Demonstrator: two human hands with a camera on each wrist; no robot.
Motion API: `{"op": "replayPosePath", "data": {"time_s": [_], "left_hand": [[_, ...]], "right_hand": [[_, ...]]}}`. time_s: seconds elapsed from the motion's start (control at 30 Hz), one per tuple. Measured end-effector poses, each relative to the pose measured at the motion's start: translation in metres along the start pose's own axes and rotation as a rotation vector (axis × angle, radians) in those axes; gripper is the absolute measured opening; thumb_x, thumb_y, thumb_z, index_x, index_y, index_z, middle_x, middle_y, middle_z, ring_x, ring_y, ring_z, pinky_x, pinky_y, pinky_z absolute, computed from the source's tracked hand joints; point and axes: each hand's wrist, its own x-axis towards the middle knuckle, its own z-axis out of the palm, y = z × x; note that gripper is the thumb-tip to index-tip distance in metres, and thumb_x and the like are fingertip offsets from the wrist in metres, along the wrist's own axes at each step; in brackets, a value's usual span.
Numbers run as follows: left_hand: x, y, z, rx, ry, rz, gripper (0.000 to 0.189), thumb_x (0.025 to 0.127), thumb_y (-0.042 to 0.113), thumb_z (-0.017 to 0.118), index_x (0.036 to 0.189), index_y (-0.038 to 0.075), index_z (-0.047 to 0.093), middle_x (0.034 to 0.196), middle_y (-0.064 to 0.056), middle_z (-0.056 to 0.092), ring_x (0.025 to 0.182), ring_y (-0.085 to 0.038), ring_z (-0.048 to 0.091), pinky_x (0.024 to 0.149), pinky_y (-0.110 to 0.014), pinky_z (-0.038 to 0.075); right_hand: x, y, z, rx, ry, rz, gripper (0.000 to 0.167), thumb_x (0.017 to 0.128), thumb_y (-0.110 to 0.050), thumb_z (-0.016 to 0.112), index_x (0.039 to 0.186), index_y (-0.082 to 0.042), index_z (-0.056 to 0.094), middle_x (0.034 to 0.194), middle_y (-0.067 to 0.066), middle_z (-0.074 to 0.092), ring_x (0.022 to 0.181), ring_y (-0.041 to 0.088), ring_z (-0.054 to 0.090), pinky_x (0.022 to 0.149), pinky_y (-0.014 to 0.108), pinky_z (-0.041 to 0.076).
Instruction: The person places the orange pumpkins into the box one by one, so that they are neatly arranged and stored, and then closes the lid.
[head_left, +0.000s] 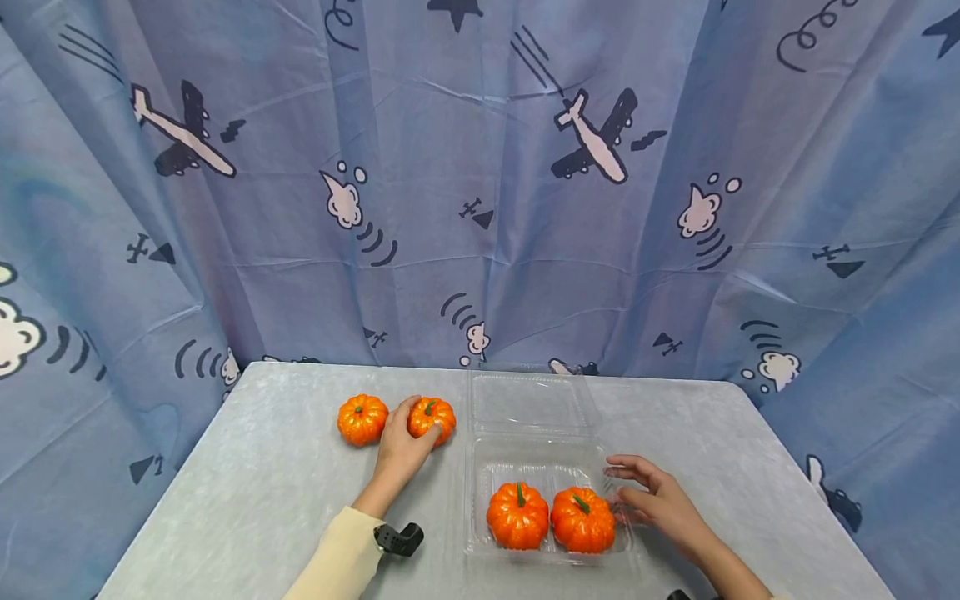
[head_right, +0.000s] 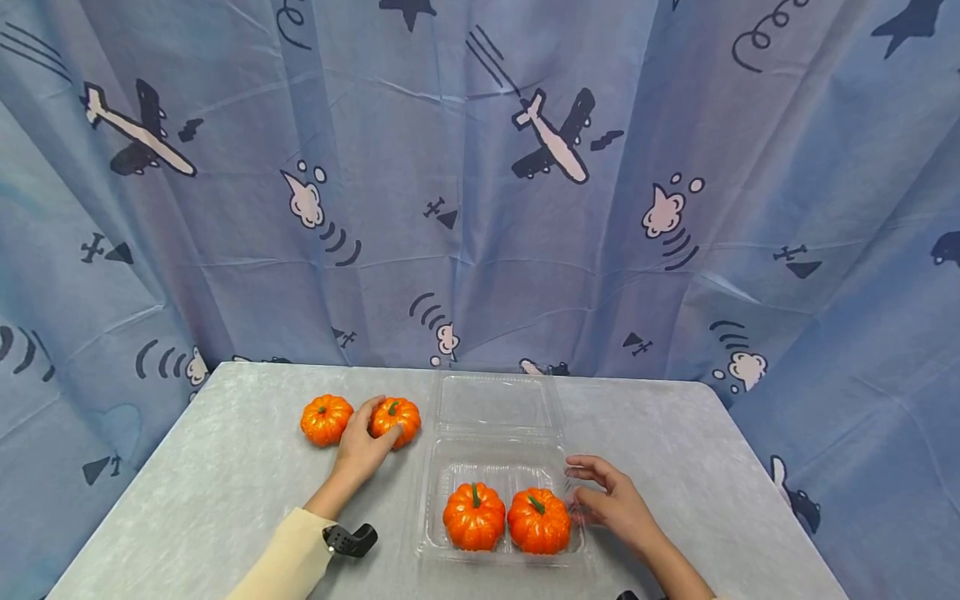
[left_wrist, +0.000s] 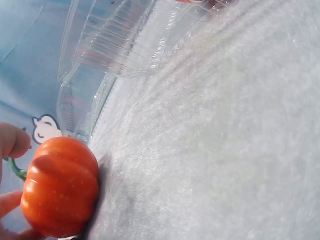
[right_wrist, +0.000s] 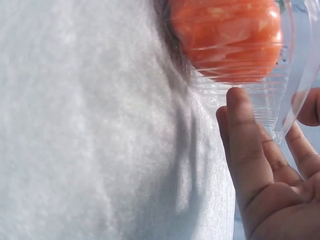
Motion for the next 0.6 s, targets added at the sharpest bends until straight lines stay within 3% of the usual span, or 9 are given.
{"op": "replayPosePath", "data": {"time_s": [0.6], "left_hand": [[0.0020, -0.0012, -0.0009, 0.000, 0.008, 0.006, 0.053, 0.076, 0.020, 0.070, 0.127, 0.014, 0.056, 0.125, -0.018, 0.056, 0.111, -0.034, 0.057, 0.095, -0.050, 0.047]], "right_hand": [[0.0021, 0.0008, -0.0002, -0.004, 0.009, 0.038, 0.053, 0.094, -0.007, 0.055, 0.141, 0.005, 0.035, 0.138, 0.035, 0.040, 0.092, 0.023, 0.067, 0.075, 0.041, 0.059]]}}
